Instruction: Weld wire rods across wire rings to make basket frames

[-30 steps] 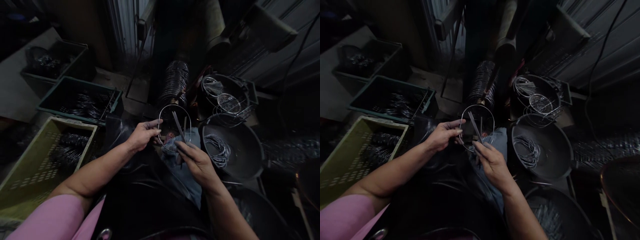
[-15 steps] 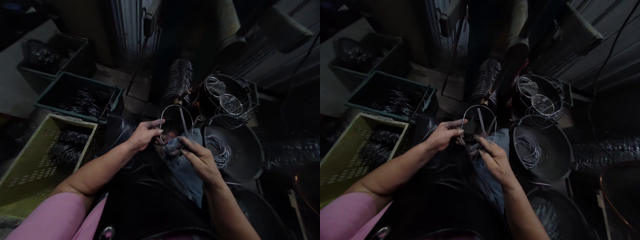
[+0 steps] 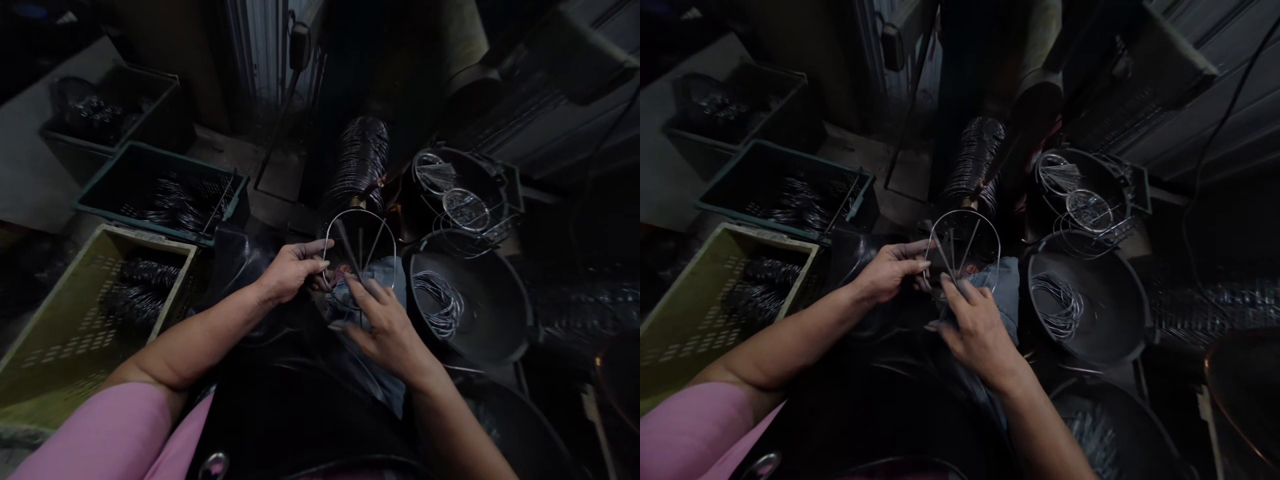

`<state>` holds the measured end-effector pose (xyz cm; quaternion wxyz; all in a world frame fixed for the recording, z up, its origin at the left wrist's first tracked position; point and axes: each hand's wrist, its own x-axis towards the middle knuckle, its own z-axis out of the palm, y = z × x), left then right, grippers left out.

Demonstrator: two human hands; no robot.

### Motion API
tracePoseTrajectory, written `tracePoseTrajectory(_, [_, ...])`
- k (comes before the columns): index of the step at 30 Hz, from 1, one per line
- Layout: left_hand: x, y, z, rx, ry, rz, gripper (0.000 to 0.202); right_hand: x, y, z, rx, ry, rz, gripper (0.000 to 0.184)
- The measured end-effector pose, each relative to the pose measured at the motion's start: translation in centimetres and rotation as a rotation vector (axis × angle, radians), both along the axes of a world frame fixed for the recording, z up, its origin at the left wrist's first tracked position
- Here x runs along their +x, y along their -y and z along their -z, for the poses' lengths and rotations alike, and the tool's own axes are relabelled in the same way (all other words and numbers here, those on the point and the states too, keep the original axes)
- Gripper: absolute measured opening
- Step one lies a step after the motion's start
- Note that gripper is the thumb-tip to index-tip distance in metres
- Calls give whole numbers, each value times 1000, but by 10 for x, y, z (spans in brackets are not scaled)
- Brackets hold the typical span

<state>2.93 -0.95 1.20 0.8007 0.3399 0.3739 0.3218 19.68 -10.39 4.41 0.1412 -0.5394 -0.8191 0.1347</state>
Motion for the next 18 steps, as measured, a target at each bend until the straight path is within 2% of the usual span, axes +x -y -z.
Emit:
tracePoseTrajectory(3, [2,2,-4,1,16,13,50,-4,-5,4,42,69,4,59])
tracePoseTrajectory(6, [4,4,-10,-24,27,18,49,-7,-7,6,39,103,34,53])
tracePoseTrajectory(12, [9,1,-18,-43,60,31,52,-9,-18,-1,-116,103,64,51])
tracePoseTrajectory(18, [16,-8,-19,-43,72,31,52,-8,-25,-5,-57,130,107,49])
